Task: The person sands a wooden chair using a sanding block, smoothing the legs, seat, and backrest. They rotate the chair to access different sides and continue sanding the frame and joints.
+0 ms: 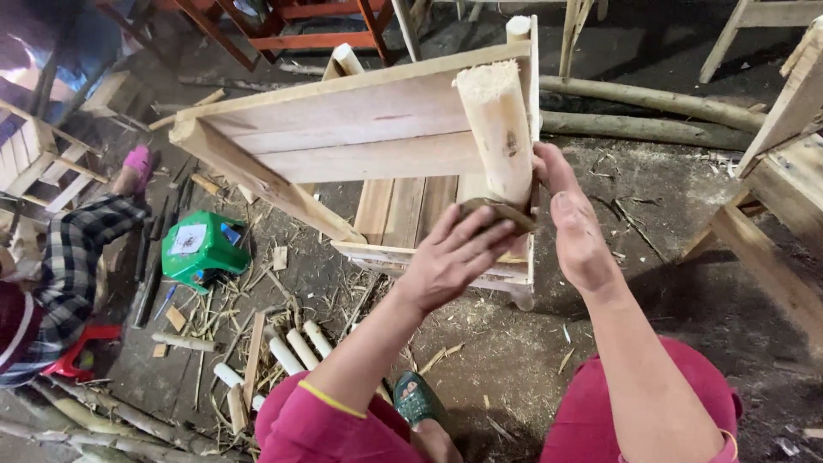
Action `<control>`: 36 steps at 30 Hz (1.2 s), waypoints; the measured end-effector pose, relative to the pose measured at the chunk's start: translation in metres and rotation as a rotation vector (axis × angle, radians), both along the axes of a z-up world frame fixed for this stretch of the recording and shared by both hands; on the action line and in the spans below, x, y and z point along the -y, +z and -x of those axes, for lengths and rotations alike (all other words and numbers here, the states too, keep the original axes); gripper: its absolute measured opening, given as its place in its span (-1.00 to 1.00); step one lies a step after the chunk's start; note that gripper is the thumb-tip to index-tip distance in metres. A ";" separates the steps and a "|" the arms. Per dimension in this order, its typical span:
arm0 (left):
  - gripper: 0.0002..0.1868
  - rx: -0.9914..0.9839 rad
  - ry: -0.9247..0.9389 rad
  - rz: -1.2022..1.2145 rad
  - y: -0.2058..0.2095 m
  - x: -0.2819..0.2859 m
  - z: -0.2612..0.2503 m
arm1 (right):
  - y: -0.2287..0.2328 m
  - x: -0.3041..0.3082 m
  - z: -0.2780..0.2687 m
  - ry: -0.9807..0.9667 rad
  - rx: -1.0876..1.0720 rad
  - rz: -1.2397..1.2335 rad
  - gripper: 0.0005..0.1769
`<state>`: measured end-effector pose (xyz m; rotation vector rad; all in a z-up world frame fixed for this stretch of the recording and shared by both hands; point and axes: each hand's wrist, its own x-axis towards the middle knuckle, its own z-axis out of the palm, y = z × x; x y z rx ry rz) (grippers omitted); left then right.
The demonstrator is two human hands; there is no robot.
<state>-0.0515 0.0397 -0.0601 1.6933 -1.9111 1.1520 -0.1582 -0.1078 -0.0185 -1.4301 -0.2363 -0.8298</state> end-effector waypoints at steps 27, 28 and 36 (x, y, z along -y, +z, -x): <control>-0.50 -0.465 0.233 0.747 0.073 -0.037 -0.056 | 0.012 -0.023 -0.001 -0.108 -0.130 0.075 -0.32; -0.50 -0.464 0.230 0.756 0.064 -0.024 -0.047 | 0.011 -0.022 -0.001 -0.109 -0.127 0.084 -0.32; -0.51 -0.576 -0.066 0.325 -0.004 -0.002 0.000 | 0.006 -0.016 -0.003 -0.144 -0.121 0.143 -0.44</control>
